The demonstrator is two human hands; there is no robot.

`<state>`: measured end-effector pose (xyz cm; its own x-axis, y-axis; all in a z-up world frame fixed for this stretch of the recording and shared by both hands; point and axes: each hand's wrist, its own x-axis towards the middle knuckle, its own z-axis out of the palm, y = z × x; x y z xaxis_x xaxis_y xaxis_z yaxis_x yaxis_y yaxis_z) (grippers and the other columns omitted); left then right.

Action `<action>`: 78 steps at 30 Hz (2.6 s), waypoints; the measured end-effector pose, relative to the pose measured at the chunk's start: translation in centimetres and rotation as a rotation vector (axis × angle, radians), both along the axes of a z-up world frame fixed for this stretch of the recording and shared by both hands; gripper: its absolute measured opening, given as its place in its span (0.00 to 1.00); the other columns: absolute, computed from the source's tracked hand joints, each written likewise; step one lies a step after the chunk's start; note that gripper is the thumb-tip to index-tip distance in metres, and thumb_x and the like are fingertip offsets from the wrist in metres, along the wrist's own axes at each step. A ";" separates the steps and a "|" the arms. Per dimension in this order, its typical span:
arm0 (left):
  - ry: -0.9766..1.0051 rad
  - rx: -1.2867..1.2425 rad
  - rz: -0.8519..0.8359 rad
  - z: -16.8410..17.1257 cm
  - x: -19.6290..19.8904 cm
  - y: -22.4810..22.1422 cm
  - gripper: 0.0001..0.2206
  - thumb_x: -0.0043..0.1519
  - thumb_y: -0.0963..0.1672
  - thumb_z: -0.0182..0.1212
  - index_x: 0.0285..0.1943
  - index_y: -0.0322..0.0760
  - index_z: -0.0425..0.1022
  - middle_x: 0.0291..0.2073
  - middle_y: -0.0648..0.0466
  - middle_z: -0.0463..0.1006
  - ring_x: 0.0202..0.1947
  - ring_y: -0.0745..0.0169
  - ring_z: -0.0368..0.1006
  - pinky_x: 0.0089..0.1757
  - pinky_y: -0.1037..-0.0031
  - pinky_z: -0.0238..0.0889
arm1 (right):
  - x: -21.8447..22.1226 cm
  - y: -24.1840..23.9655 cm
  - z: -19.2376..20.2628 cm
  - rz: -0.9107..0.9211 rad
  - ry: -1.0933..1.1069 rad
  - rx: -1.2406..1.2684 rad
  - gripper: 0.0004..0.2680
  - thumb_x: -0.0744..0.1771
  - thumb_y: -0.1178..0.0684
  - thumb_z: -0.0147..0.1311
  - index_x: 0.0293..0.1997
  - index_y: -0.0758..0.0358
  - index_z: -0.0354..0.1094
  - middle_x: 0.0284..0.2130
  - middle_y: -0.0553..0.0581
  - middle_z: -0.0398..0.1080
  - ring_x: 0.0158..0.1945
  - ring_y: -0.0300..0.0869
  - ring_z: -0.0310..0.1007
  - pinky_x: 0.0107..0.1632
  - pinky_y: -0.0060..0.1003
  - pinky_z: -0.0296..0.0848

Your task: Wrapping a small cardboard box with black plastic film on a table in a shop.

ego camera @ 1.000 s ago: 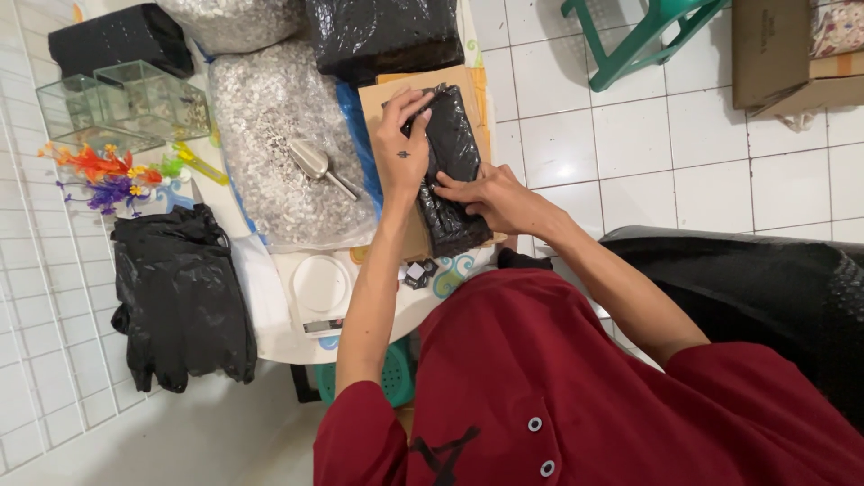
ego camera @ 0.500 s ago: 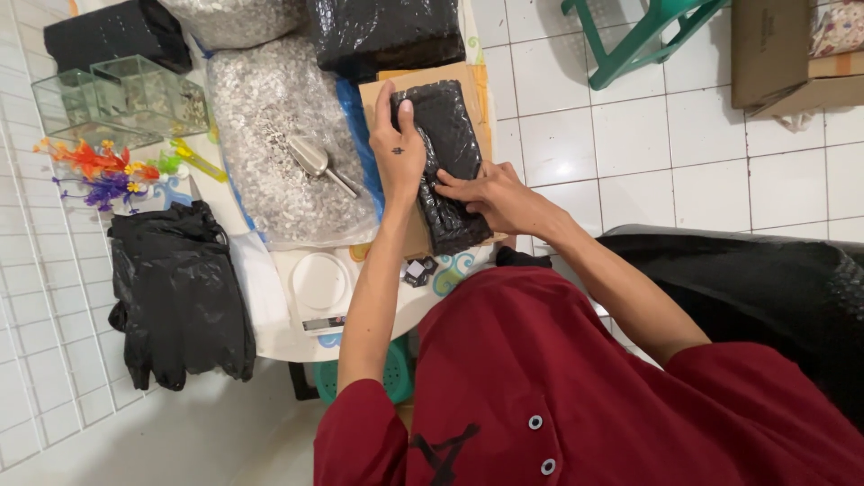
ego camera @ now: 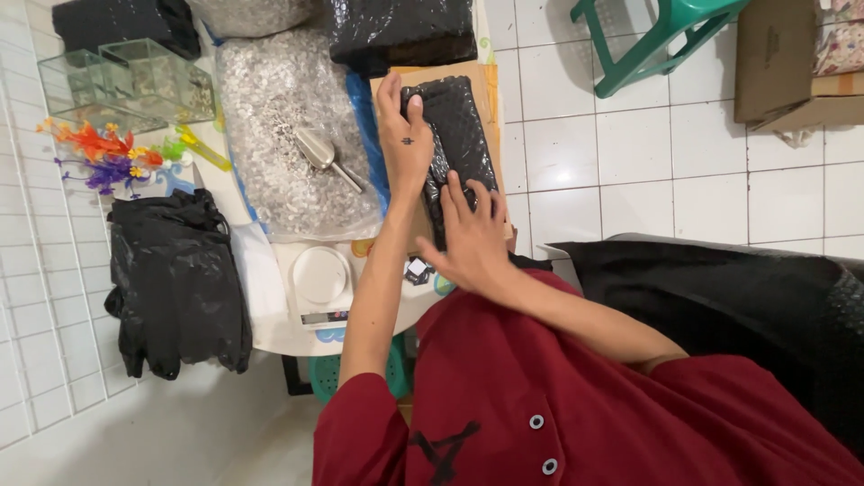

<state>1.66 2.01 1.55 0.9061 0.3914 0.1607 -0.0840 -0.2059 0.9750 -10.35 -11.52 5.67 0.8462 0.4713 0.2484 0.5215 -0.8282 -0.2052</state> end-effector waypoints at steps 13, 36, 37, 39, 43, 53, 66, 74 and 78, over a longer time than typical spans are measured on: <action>0.223 0.002 -0.203 0.5 1.3 3.4 0.14 0.68 0.52 0.49 0.38 0.41 0.70 0.28 0.61 0.67 0.33 0.70 0.64 0.39 0.74 0.58 | -0.9 2.9 -5.1 -0.157 -0.366 -0.392 0.14 0.70 0.64 0.42 0.62 0.74 0.68 0.64 0.80 0.61 0.69 0.72 0.58 0.67 0.72 0.58; 0.125 -0.010 0.044 -9.3 4.2 2.8 0.12 0.60 0.52 0.49 0.29 0.45 0.63 0.22 0.50 0.67 0.31 0.53 0.69 0.41 0.68 0.63 | 1.1 0.4 -6.9 0.039 -0.585 -0.023 0.11 0.69 0.59 0.46 0.54 0.66 0.72 0.52 0.84 0.69 0.59 0.73 0.70 0.64 0.66 0.65; 0.126 -0.011 0.046 -8.0 3.6 2.5 0.12 0.60 0.52 0.49 0.29 0.45 0.63 0.22 0.50 0.67 0.31 0.53 0.69 0.41 0.68 0.63 | 1.2 0.3 -7.0 0.041 -0.584 -0.023 0.11 0.69 0.59 0.46 0.54 0.66 0.72 0.52 0.84 0.69 0.59 0.73 0.70 0.64 0.66 0.65; 0.171 0.000 0.066 -5.5 2.7 1.9 0.12 0.60 0.53 0.48 0.30 0.46 0.63 0.24 0.51 0.69 0.33 0.51 0.71 0.42 0.64 0.63 | 1.6 0.1 -7.1 0.040 -0.591 0.037 0.07 0.70 0.56 0.49 0.49 0.66 0.73 0.52 0.83 0.70 0.58 0.70 0.72 0.63 0.61 0.67; 0.116 -0.032 0.162 -3.6 2.1 1.2 0.10 0.59 0.50 0.50 0.29 0.45 0.60 0.21 0.50 0.64 0.28 0.52 0.68 0.40 0.66 0.64 | 2.5 -1.6 -5.7 0.093 -0.532 0.162 0.07 0.70 0.59 0.43 0.40 0.61 0.70 0.52 0.78 0.73 0.56 0.65 0.75 0.61 0.53 0.72; 0.125 0.237 0.498 3.5 -2.2 1.1 0.07 0.61 0.47 0.49 0.33 0.47 0.57 0.22 0.55 0.57 0.25 0.54 0.63 0.35 0.66 0.61 | 5.3 -4.9 -2.9 0.304 -0.046 0.549 0.07 0.67 0.59 0.59 0.32 0.59 0.64 0.54 0.70 0.74 0.57 0.55 0.75 0.61 0.44 0.73; 0.463 0.177 0.068 7.1 -9.3 2.1 0.33 0.73 0.59 0.39 0.78 0.34 0.48 0.66 0.28 0.61 0.68 0.23 0.58 0.62 0.40 0.53 | 12.6 -7.5 5.5 0.466 0.788 0.557 0.11 0.61 0.69 0.64 0.27 0.66 0.61 0.35 0.74 0.78 0.38 0.56 0.81 0.44 0.50 0.76; 0.000 0.930 -0.271 5.3 -7.4 2.7 0.37 0.65 0.62 0.53 0.74 0.36 0.64 0.74 0.34 0.52 0.77 0.34 0.41 0.69 0.42 0.33 | 15.4 -9.1 1.0 0.479 0.782 0.485 0.12 0.61 0.63 0.68 0.28 0.62 0.61 0.24 0.60 0.75 0.29 0.47 0.74 0.38 0.41 0.72; 0.103 0.925 -0.510 1.0 -5.6 3.4 0.24 0.63 0.57 0.61 0.59 0.41 0.75 0.51 0.51 0.77 0.60 0.54 0.71 0.65 0.55 0.46 | 16.4 -9.8 -1.5 0.456 0.779 0.387 0.10 0.61 0.58 0.69 0.31 0.58 0.65 0.24 0.55 0.76 0.30 0.45 0.74 0.38 0.38 0.70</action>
<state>-3.97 5.38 2.55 0.9548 -0.2743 0.1148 -0.2957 -0.8348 0.4645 6.04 -21.31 4.15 0.5959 0.7974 -0.0957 0.3786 -0.3839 -0.8422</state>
